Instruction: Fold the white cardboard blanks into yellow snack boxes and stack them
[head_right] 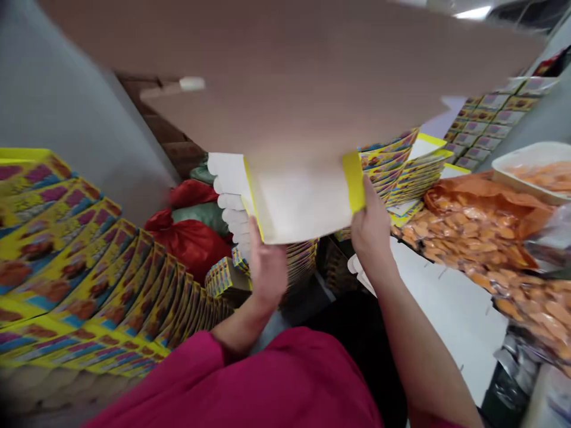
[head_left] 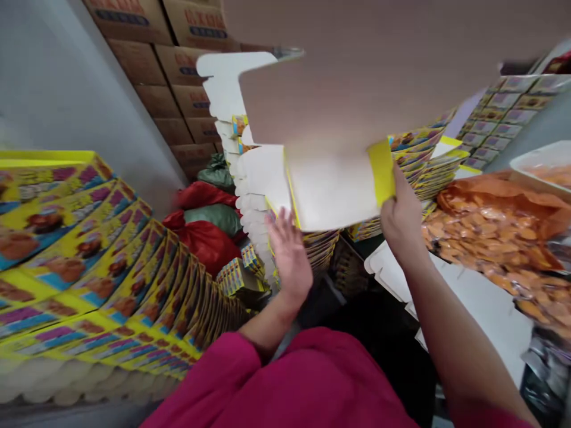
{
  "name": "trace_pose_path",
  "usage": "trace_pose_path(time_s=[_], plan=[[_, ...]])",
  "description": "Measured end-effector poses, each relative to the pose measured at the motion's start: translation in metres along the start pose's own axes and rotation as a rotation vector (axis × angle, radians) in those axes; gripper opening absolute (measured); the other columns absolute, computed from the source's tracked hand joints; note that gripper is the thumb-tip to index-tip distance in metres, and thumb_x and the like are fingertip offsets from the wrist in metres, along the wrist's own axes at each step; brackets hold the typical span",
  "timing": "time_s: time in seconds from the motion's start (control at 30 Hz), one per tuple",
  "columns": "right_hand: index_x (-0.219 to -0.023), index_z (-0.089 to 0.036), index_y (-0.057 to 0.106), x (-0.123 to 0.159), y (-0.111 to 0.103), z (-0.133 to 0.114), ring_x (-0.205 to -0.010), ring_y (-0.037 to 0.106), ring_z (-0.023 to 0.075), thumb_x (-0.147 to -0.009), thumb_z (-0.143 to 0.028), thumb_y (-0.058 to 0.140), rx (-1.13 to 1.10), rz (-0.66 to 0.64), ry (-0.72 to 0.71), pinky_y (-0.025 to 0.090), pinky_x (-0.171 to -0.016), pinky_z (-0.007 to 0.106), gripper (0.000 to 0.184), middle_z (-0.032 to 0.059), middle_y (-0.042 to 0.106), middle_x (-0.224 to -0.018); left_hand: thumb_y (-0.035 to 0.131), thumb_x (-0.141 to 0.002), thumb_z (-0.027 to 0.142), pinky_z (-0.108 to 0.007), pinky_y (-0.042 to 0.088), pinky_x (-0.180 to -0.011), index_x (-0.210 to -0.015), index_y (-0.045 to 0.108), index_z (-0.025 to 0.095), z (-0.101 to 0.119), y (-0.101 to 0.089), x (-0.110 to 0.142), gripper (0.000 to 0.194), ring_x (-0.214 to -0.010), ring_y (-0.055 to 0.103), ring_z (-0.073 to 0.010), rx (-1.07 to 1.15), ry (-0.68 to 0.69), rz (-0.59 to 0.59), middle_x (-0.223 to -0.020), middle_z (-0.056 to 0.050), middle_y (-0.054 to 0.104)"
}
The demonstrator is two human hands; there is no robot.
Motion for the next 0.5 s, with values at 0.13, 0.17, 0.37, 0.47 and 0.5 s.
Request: trace_pose_path(time_s=[0.13, 0.17, 0.37, 0.47, 0.5], plan=[[-0.151, -0.008, 0.02, -0.045, 0.051, -0.016, -0.122, 0.049, 0.0321, -0.085, -0.014, 0.029, 0.055, -0.045, -0.061, 0.042, -0.1, 0.053, 0.067, 0.0213, 0.05, -0.134, 0.07, -0.08, 0.037, -0.044, 0.025, -0.119, -0.144, 0.037, 0.035, 0.049, -0.029, -0.015, 0.072, -0.15, 0.011, -0.0264, -0.19, 0.347, 0.116, -0.157, -0.003, 0.03], [-0.151, -0.008, 0.02, -0.049, 0.065, -0.017, -0.121, 0.05, 0.0319, -0.085, -0.013, 0.03, 0.062, -0.093, -0.069, 0.042, -0.1, 0.053, 0.067, 0.0213, 0.051, -0.132, 0.072, -0.078, 0.034, -0.045, 0.023, -0.119, -0.141, 0.042, 0.032, 0.058, -0.031, -0.017, 0.069, -0.15, 0.009, -0.0272, -0.267, 0.443, 0.13, -0.156, -0.004, 0.03], [-0.14, -0.009, 0.043, -0.054, 0.123, -0.029, -0.112, 0.058, 0.0304, -0.092, -0.019, 0.035, 0.125, -0.527, -0.068, 0.044, -0.097, 0.047, 0.05, 0.0198, 0.061, -0.12, 0.079, -0.069, 0.023, -0.049, 0.011, -0.12, -0.107, 0.069, 0.023, 0.067, -0.012, -0.047, 0.04, -0.147, 0.021, -0.031, -0.584, 0.63, -0.019, -0.138, -0.011, 0.054], [-0.143, -0.004, 0.037, -0.056, 0.117, -0.037, -0.118, 0.054, 0.032, -0.098, -0.035, 0.034, 0.104, -0.573, -0.013, 0.042, -0.1, 0.047, 0.055, 0.0218, 0.058, -0.125, 0.076, -0.072, 0.026, -0.05, 0.008, -0.12, -0.103, 0.071, 0.024, 0.059, -0.008, -0.061, 0.031, -0.146, 0.024, -0.0305, -0.76, 0.615, -0.11, -0.133, -0.01, 0.057], [-0.145, -0.004, 0.033, -0.054, 0.108, -0.037, -0.121, 0.051, 0.032, -0.098, -0.039, 0.033, 0.081, -0.545, -0.006, 0.04, -0.101, 0.047, 0.059, 0.0218, 0.056, -0.128, 0.076, -0.073, 0.027, -0.051, 0.007, -0.12, -0.103, 0.071, 0.024, 0.057, -0.008, -0.063, 0.031, -0.146, 0.023, -0.0305, -0.806, 0.616, -0.135, -0.135, -0.009, 0.056]])
Point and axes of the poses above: each hand's wrist, its own x-axis away from the middle knuckle, its own y-axis out of the palm, z = x × y, the point moved 6 cm from there along -x, towards the middle knuckle
